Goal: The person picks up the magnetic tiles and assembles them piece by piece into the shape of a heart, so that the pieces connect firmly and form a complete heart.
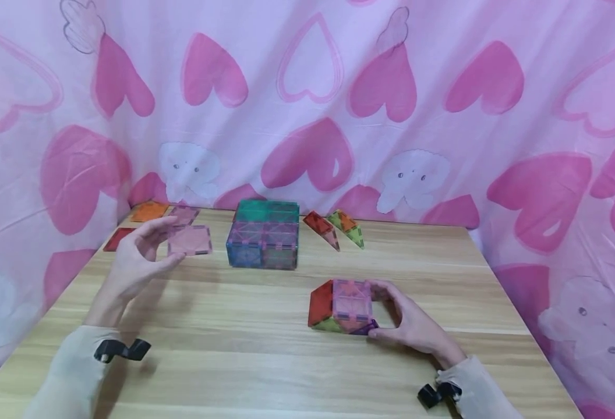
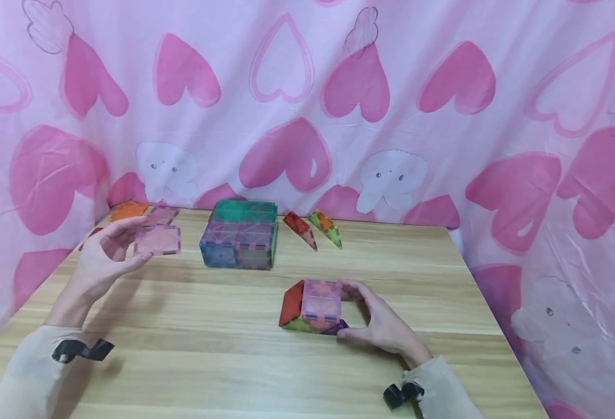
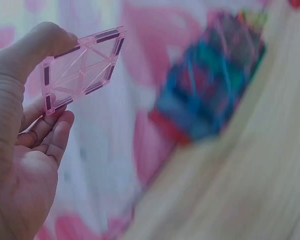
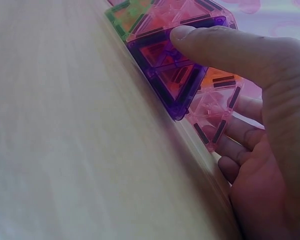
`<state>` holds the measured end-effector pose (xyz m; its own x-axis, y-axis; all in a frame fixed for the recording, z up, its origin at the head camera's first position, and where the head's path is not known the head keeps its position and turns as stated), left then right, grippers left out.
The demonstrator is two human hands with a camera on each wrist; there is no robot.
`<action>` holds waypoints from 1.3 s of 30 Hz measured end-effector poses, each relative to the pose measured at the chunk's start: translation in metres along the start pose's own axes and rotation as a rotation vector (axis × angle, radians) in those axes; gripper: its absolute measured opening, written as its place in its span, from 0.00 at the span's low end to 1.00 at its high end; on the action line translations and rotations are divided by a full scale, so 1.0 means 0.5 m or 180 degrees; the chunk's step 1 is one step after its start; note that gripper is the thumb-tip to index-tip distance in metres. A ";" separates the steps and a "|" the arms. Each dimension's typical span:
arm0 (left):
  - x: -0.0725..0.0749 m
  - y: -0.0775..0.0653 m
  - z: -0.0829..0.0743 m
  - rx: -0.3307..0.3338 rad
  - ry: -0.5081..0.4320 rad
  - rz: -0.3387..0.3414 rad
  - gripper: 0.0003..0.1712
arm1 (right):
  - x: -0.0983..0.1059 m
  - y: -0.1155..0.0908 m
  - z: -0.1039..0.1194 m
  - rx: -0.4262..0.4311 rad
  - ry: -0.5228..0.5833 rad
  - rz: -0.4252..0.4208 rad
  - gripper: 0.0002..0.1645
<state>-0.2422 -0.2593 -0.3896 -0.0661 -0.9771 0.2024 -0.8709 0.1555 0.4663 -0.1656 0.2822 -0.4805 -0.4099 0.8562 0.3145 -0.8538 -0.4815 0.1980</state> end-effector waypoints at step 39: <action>-0.734 0.022 -0.111 -0.0844 0.2073 0.1701 0.44 | 0.015 -0.006 0.001 -0.0150 -0.0211 -0.0110 0.60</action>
<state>-0.2008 0.1088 -0.4110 -0.0709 -0.4996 0.8634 -0.6559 0.6755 0.3370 -0.1661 0.2901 -0.4783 -0.3591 0.8571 0.3694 -0.8819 -0.4411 0.1664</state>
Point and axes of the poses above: each hand's wrist, its own y-axis towards the middle knuckle, its own x-axis out of the back of the hand, z = x × y, the point moved 6 cm from there along y, towards the middle knuckle, and after that the axes turned 9 degrees about y, right-handed, at the moved point
